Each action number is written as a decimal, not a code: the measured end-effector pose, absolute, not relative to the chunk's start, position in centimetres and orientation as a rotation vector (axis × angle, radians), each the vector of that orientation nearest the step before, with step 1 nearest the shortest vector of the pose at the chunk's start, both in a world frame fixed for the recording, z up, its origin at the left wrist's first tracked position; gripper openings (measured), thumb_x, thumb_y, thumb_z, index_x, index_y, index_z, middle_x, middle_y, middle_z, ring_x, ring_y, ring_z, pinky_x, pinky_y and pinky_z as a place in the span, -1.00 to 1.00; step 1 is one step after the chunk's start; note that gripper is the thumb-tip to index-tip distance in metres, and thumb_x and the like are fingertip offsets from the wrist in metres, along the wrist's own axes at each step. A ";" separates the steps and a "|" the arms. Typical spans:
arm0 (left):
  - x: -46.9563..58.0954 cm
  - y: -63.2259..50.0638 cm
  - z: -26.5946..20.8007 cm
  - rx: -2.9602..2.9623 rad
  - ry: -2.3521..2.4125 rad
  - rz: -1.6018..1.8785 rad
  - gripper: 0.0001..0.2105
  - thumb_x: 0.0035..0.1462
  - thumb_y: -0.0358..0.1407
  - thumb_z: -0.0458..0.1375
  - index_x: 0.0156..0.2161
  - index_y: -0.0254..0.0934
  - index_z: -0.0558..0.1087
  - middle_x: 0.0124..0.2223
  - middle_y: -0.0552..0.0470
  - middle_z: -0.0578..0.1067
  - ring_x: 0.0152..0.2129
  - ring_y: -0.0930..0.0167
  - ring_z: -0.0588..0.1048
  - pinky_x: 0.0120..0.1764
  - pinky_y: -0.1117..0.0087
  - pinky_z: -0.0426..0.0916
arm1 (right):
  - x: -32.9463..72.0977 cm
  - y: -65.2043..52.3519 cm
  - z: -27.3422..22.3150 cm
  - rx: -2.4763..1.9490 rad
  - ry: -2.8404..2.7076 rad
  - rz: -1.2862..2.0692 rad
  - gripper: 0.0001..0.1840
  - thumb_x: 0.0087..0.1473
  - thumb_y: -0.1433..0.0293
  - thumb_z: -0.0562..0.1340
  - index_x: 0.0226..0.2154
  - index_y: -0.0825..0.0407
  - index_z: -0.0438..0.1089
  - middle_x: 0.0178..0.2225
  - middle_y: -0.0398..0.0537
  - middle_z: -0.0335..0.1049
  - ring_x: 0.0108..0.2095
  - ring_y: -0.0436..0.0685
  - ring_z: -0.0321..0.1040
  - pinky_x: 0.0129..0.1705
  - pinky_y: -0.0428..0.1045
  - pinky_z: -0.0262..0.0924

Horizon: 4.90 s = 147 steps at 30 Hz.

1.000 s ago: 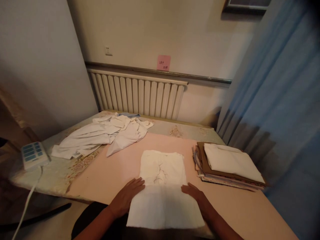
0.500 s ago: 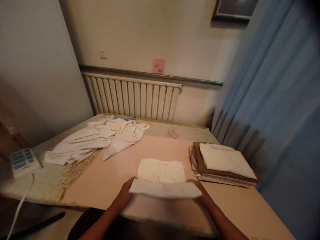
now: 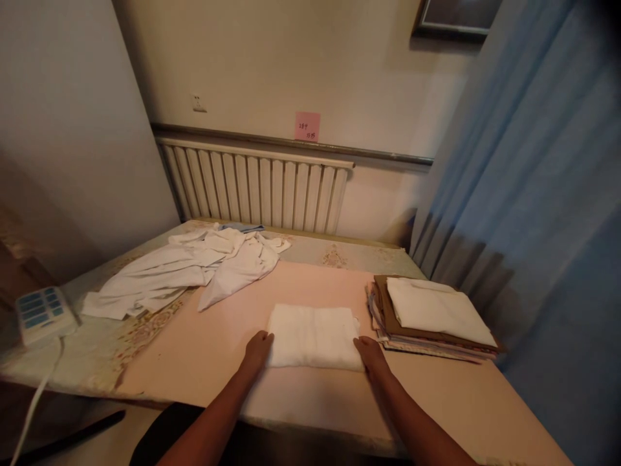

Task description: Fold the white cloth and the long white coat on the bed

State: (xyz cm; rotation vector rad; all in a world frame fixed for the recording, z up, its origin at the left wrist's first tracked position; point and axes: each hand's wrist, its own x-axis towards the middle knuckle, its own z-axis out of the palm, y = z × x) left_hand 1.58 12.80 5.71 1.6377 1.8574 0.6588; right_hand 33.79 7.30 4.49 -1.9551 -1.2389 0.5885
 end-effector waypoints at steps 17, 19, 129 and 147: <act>2.8 7.9 6.2 1.859 2.107 0.419 -0.72 0.33 -0.25 -0.24 -0.17 -0.30 0.28 -0.27 -0.19 0.53 -0.30 0.24 0.52 -0.29 0.32 0.24 | 30.6 2.6 4.6 -2.397 -1.328 0.162 -0.68 0.28 0.30 -0.08 -0.24 0.04 0.32 -0.39 0.09 0.48 -0.35 0.18 0.43 -0.37 -0.04 0.05; 2.6 7.1 6.3 1.871 2.115 0.381 -0.70 0.34 -0.23 -0.26 -0.17 -0.30 0.28 -0.27 -0.19 0.54 -0.31 0.23 0.53 -0.30 0.31 0.25 | 30.4 2.0 4.3 -2.401 -1.367 0.134 -0.67 0.30 0.29 -0.10 -0.22 0.04 0.31 -0.38 0.08 0.49 -0.34 0.18 0.44 -0.35 -0.04 0.06; 14.5 7.4 2.7 2.699 1.680 0.755 -0.56 0.25 -0.20 -0.08 0.19 -0.25 0.27 0.23 -0.10 0.30 0.22 0.22 0.16 0.21 0.04 0.02 | 27.9 -6.2 4.0 -1.589 -1.537 0.625 -0.71 0.14 0.23 0.06 -0.53 0.00 0.24 -0.55 -0.19 0.27 -0.49 0.02 0.21 -0.44 -0.12 0.06; 14.4 7.2 2.5 2.702 1.688 0.743 -0.55 0.26 -0.18 -0.09 0.20 -0.27 0.26 0.23 -0.11 0.31 0.22 0.21 0.17 0.20 0.01 0.04 | 27.7 -7.3 2.7 -1.568 -1.692 0.438 -0.65 0.20 0.24 0.00 -0.39 -0.07 0.45 -0.45 -0.07 0.49 -0.45 0.10 0.42 -0.40 -0.08 0.27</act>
